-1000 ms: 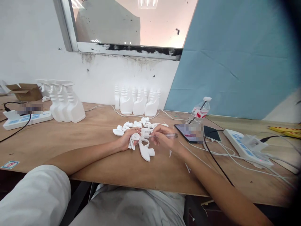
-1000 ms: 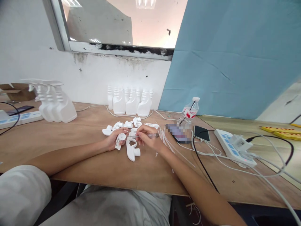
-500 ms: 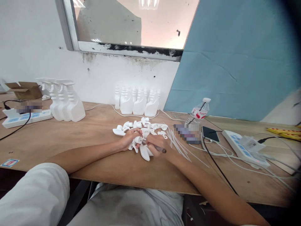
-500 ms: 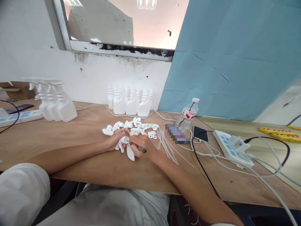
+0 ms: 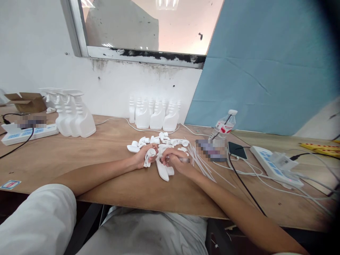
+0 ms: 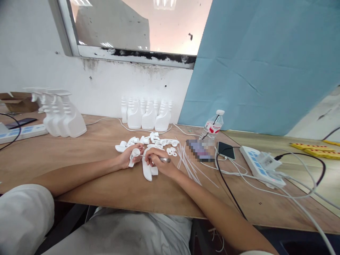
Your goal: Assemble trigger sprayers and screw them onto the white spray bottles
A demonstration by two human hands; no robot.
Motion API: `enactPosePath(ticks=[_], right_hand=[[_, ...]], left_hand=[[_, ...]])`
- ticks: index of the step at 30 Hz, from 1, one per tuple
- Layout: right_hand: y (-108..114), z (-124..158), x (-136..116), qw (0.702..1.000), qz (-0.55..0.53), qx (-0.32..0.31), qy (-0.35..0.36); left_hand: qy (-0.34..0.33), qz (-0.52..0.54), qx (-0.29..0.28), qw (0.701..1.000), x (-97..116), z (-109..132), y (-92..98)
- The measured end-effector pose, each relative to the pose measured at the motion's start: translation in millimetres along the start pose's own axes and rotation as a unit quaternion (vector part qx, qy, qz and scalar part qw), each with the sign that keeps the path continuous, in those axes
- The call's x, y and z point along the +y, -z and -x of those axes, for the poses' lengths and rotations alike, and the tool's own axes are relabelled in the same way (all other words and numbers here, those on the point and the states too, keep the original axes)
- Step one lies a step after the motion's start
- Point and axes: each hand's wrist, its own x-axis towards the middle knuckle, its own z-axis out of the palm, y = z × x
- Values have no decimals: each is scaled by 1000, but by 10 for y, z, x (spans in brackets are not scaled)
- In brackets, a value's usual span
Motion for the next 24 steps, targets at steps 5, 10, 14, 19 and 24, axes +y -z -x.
enactPosePath(ticks=[5, 10, 14, 19, 24], right_hand=[[15, -20, 42, 984, 138, -52, 102], [26, -53, -75, 992, 113, -34, 31], [28, -43, -100, 992, 123, -26, 9], [-1, -5, 112, 952, 233, -102, 170], [-24, -22, 232, 939, 293, -75, 165]], left_hand=[[6, 23, 9, 1000, 28, -25, 30], [11, 6, 13, 1000, 1, -11, 3], [11, -14, 15, 1000, -22, 2, -20], [17, -9, 16, 1000, -20, -9, 10], [19, 7, 17, 1000, -37, -28, 35]])
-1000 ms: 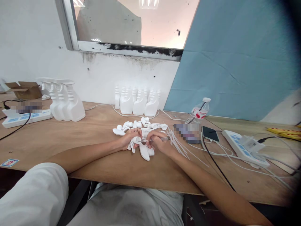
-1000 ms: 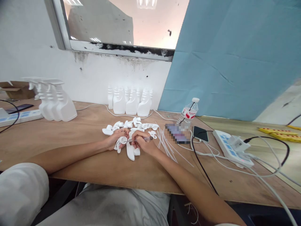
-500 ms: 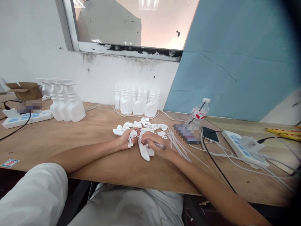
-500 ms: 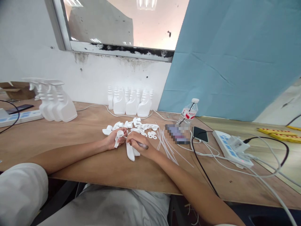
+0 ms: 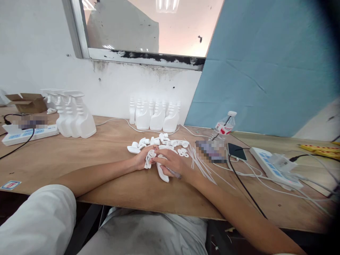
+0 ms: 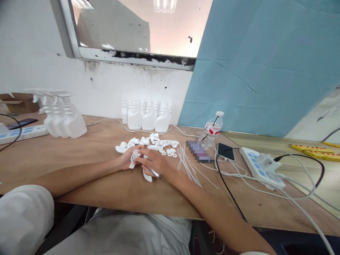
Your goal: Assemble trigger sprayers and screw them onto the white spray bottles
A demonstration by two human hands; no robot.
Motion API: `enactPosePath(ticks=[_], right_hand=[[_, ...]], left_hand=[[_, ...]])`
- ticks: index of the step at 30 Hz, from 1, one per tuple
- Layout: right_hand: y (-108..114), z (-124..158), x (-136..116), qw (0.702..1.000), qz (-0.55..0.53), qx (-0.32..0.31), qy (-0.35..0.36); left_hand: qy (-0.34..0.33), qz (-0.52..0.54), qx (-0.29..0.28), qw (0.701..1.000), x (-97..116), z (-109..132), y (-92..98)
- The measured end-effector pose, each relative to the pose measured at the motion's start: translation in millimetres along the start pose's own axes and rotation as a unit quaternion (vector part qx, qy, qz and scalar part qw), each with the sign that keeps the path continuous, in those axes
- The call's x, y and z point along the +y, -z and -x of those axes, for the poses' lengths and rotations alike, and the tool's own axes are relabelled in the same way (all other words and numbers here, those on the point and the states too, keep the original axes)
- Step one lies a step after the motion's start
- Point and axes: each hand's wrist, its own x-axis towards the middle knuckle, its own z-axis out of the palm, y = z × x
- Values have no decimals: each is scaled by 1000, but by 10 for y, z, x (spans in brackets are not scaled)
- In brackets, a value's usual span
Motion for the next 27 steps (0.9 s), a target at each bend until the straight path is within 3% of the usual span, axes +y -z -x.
enactPosePath(ticks=[5, 13, 18, 21, 24, 27], right_hand=[[32, -31, -55, 999, -46, 9, -15], [238, -40, -121, 988, -75, 109, -84], [547, 2, -45, 966, -28, 154, -206], [662, 59, 121, 936, -48, 186, -294], [690, 116, 304, 907, -100, 206, -352], [670, 167, 439, 892, -133, 216, -373]], left_hand=[[-3, 13, 17, 1000, -25, -32, 33], [-3, -9, 29, 1000, 16, 12, -35], [-38, -40, 27, 998, 1, 54, -118], [-105, -96, 27, 989, -20, 86, -126], [-181, -208, 11, 961, 6, 165, -129], [-280, -397, -22, 874, 68, 269, -140]])
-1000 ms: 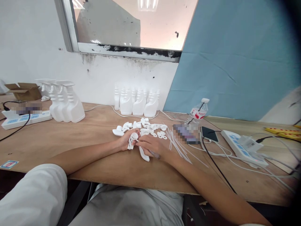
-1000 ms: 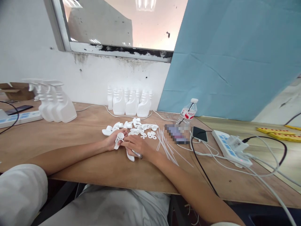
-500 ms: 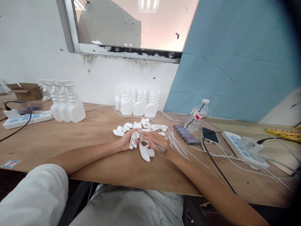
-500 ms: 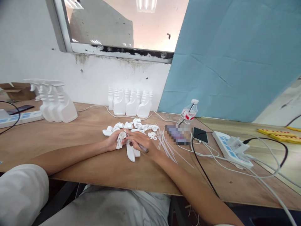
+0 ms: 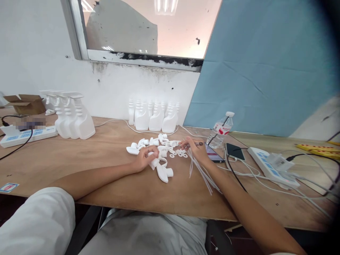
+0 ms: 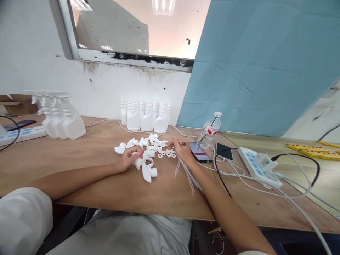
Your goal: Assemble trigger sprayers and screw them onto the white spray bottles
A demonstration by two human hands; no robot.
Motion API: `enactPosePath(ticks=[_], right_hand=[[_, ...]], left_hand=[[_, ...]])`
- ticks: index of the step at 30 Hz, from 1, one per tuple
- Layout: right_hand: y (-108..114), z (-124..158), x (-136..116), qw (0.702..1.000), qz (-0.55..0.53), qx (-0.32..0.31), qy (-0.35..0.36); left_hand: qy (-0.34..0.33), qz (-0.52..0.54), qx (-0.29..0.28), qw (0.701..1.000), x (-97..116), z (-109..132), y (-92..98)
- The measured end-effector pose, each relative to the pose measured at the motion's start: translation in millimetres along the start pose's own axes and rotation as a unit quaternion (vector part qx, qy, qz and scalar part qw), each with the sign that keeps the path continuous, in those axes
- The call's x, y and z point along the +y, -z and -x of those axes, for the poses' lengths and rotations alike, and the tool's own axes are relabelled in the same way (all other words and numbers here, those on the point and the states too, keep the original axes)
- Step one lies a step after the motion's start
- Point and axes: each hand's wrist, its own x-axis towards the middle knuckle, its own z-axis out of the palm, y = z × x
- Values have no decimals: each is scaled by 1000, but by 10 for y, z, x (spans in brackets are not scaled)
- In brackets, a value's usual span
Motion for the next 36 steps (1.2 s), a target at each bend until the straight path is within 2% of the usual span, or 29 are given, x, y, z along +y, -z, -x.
enactPosePath(ticks=[2, 5, 8, 13, 18, 21, 23, 26, 30, 32, 34, 36], right_hand=[[2, -19, 78, 1000, -3, 2, -10], [1, -26, 191, 1000, 12, 0, -13], [-9, -19, 277, 999, 50, -6, -13], [-34, 10, 274, 993, 116, -28, -6], [-54, 47, 179, 981, 188, -40, 24], [-51, 60, 168, 970, 237, -24, 48], [-40, 58, 188, 963, 260, -13, 66], [-28, 47, 236, 957, 277, -1, 86], [-51, 37, 293, 952, 290, 1, 103], [-72, 38, 312, 949, 296, 2, 108], [-88, 38, 324, 947, 303, 5, 111], [-91, 36, 329, 944, 309, 7, 116]], left_hand=[[-109, -116, -49, 986, 38, 28, 24], [-259, -226, -114, 932, 27, 45, 27], [-330, -312, -147, 879, -18, 33, 21], [-318, -409, -199, 832, -36, 1, 60], [-285, -446, -210, 822, -13, -5, 82], [-295, -470, -199, 808, -5, -29, 206], [-304, -503, -152, 795, -6, -60, 429], [-280, -575, -5, 769, 4, -102, 1003], [-135, -662, 217, 705, 99, -58, 1920], [-64, -667, 330, 665, 166, 31, 2271], [-2, -653, 420, 630, 210, 142, 2500], [53, -644, 460, 609, 211, 241, 2619]])
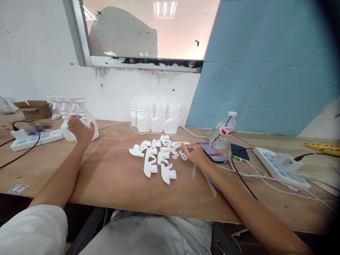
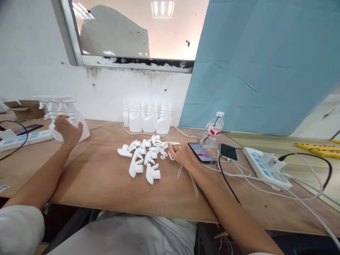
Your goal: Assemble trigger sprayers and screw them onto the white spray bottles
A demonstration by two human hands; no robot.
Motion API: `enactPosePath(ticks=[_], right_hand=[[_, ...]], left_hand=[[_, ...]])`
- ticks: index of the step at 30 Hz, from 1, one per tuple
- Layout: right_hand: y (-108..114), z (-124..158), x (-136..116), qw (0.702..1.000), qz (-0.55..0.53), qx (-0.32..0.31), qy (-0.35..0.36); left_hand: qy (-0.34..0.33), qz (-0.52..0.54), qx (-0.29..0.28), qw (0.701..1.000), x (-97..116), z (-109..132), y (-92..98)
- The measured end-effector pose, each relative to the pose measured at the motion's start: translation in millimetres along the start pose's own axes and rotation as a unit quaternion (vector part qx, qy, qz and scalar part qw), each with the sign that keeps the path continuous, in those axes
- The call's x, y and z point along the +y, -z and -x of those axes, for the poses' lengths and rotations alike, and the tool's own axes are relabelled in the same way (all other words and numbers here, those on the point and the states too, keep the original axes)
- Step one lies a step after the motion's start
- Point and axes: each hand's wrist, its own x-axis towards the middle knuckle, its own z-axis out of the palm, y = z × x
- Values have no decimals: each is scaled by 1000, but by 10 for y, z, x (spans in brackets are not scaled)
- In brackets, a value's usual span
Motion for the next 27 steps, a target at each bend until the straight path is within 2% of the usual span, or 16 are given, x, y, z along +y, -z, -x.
enactPosePath(ticks=[3, 6, 9, 13, 17, 19, 22, 27], right_hand=[[10, -5, 9, 1000, 6, 0, 6], [21, -7, 17, 1000, 10, 0, 6], [20, -5, 16, 1000, 12, 3, 4], [19, -4, -6, 1000, 6, 5, 2], [39, -20, -27, 1000, -18, 5, 5], [51, -32, -34, 999, -38, 7, 3], [73, -50, -63, 998, -63, 19, -1], [154, -63, -228, 995, -97, 28, 10]], left_hand=[[43, -38, -39, 998, -97, 39, -26], [62, -59, -72, 994, -105, 68, -84], [61, -59, -77, 993, -122, 55, -135], [75, 25, -72, 994, -215, 26, -232], [97, 102, -120, 983, -244, 105, -405], [93, 116, -151, 977, -179, 197, -494], [66, 142, -182, 971, 31, 348, -568], [-121, 207, -156, 958, 572, 530, -444]])
